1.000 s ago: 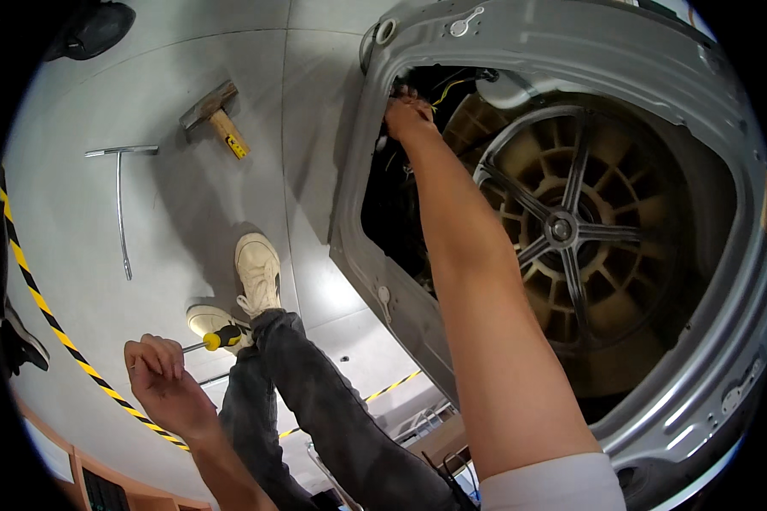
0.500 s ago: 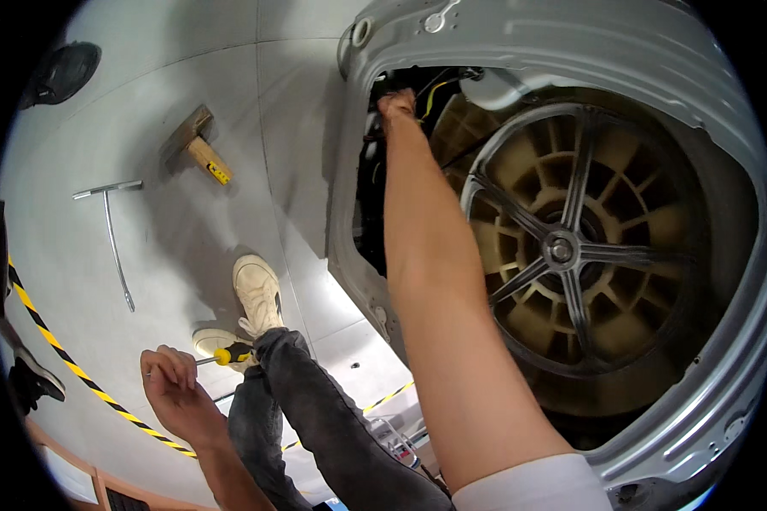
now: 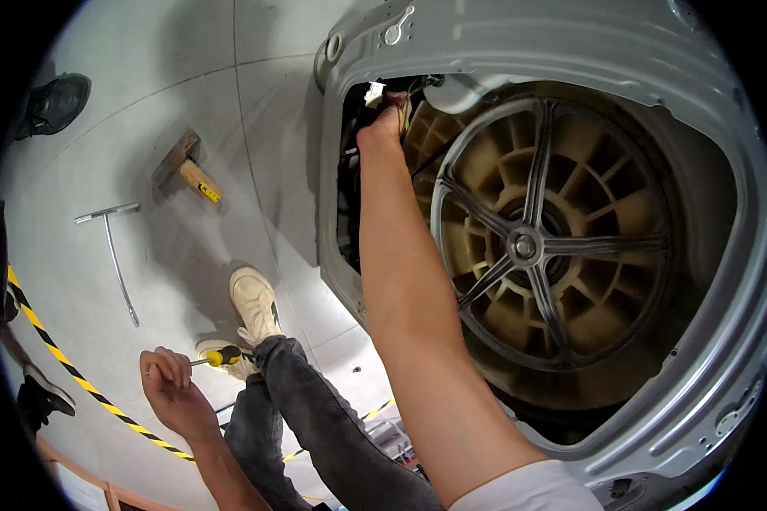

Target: The person uses a screwdriver to remove screws from the detergent drawer housing of a washing machine and then positions a metal panel onto the back of the appliance.

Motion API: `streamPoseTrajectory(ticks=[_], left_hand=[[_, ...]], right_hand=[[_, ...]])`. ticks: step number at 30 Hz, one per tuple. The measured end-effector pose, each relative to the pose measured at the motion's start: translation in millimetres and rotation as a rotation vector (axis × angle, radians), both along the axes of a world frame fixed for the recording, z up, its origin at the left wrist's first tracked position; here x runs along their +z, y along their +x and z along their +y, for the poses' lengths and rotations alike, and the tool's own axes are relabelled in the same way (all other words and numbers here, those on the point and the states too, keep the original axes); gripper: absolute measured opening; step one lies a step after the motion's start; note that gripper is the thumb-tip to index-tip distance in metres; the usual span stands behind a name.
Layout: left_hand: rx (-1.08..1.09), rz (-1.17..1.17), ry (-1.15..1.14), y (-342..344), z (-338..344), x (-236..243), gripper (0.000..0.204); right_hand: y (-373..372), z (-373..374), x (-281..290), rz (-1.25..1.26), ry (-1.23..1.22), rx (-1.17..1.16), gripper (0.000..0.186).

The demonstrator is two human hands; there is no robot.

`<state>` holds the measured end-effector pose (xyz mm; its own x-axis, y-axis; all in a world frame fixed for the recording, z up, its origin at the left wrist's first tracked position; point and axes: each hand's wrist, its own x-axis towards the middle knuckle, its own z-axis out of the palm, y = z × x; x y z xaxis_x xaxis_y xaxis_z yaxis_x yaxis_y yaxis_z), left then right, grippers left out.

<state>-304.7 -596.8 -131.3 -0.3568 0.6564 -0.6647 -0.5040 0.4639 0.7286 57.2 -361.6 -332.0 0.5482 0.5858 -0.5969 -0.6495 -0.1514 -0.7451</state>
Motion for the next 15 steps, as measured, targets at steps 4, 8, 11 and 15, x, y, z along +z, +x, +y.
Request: streamPoseTrajectory(ticks=[4, 8, 11, 15], left_hand=[[0.007, -0.044, 0.028, 0, -2, -1, 0.022], [-0.007, -0.025, 0.032, 0, -5, 3, 0.023], [-0.001, -0.061, 0.056, -2, -9, 12, 0.024], [-0.012, -0.070, 0.068, -1, -17, 30, 0.023]], right_hand=[[-26, 5, 6, -0.662, -0.475, 0.177, 0.033], [-46, 3, 7, -1.304, -0.836, 0.465, 0.042], [-64, 4, 15, -1.303, -0.865, 0.458, 0.036], [-98, -51, 45, -1.339, -0.578, 0.480, 0.032]])
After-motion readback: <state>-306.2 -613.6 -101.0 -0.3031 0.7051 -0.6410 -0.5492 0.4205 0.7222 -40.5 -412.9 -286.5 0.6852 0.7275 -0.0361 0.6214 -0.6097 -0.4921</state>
